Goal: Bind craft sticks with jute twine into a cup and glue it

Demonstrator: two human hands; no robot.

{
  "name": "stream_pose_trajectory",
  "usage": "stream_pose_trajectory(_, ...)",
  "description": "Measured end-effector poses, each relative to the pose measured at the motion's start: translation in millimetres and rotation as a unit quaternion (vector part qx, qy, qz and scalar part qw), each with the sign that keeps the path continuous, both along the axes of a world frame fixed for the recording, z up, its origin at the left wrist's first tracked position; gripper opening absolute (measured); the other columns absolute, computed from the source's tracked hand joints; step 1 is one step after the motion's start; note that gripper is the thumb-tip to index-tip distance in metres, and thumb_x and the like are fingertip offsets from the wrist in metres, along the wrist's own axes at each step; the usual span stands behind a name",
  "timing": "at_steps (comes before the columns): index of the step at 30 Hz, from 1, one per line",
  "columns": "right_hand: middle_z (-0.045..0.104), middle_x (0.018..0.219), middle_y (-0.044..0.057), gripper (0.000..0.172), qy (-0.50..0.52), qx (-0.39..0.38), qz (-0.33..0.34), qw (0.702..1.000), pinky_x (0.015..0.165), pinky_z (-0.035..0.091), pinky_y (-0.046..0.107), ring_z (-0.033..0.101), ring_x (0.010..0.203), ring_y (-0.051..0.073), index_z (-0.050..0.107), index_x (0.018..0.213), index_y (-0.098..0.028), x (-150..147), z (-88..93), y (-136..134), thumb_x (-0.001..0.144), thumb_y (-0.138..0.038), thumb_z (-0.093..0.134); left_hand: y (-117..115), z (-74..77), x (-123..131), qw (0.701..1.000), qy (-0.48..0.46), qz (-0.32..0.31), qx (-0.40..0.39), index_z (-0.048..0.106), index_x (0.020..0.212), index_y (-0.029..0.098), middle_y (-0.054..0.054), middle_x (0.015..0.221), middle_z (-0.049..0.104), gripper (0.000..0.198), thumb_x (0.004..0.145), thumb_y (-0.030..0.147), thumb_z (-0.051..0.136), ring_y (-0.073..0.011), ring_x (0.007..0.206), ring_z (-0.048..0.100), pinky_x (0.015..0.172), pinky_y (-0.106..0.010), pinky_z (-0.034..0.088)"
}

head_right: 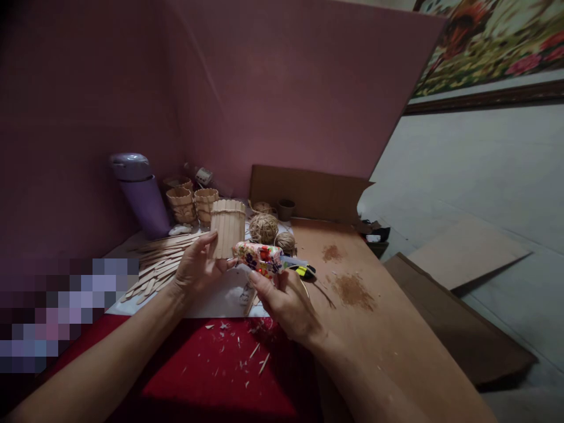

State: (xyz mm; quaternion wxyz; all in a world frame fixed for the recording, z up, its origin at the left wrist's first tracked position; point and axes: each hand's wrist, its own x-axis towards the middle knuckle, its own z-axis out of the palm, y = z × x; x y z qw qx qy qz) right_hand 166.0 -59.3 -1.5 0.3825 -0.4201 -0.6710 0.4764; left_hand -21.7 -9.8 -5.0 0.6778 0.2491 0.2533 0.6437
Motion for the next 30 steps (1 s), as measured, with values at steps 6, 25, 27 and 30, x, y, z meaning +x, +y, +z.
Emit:
stream_pose_trajectory(6,0.035,0.04,-0.004,0.054,-0.012,0.003,0.001,1.0,0.041,0.022,0.026,0.033,0.038,0.006,0.044,0.051,-0.018,0.4,3.5,-0.3,0.089,-0.056,0.047,-0.5,2.3,0.1,1.0,0.003,-0.002,-0.005,0.065,0.099,0.016,-0.007,0.091,0.071,0.026,0.074,0.024,0.065,-0.0228,0.078,0.068,0.075,-0.045,0.057)
stream_pose_trajectory(25,0.036,0.041,-0.003,0.053,-0.02,0.007,0.008,1.0,0.042,0.021,0.026,0.031,0.04,0.007,0.043,0.053,-0.019,1.3,5.4,-0.5,0.09,-0.056,0.045,0.3,3.7,-3.8,0.997,-0.013,-0.074,0.021,0.056,0.121,0.015,-0.011,0.094,0.071,0.042,0.082,0.03,0.056,-0.023,0.082,0.068,0.075,-0.042,0.057)
stream_pose_trajectory(27,0.036,0.042,-0.003,0.052,-0.018,0.008,0.009,1.0,0.042,0.021,0.026,0.03,0.04,0.007,0.043,0.054,-0.019,1.2,6.6,-0.8,0.09,-0.056,0.045,0.8,3.3,-4.1,0.997,-0.015,-0.076,0.022,0.057,0.119,0.014,-0.011,0.093,0.071,0.041,0.083,0.031,0.055,-0.0232,0.081,0.068,0.074,-0.041,0.057)
stream_pose_trajectory(30,0.037,0.043,-0.004,0.05,-0.015,0.011,0.004,1.0,0.043,0.021,0.026,0.031,0.041,0.007,0.042,0.056,-0.019,1.4,7.4,-1.0,0.09,-0.055,0.047,1.5,2.9,-4.6,0.996,-0.018,-0.085,0.021,0.059,0.115,0.01,-0.012,0.092,0.071,0.039,0.083,0.033,0.054,-0.0233,0.08,0.067,0.074,-0.041,0.057)
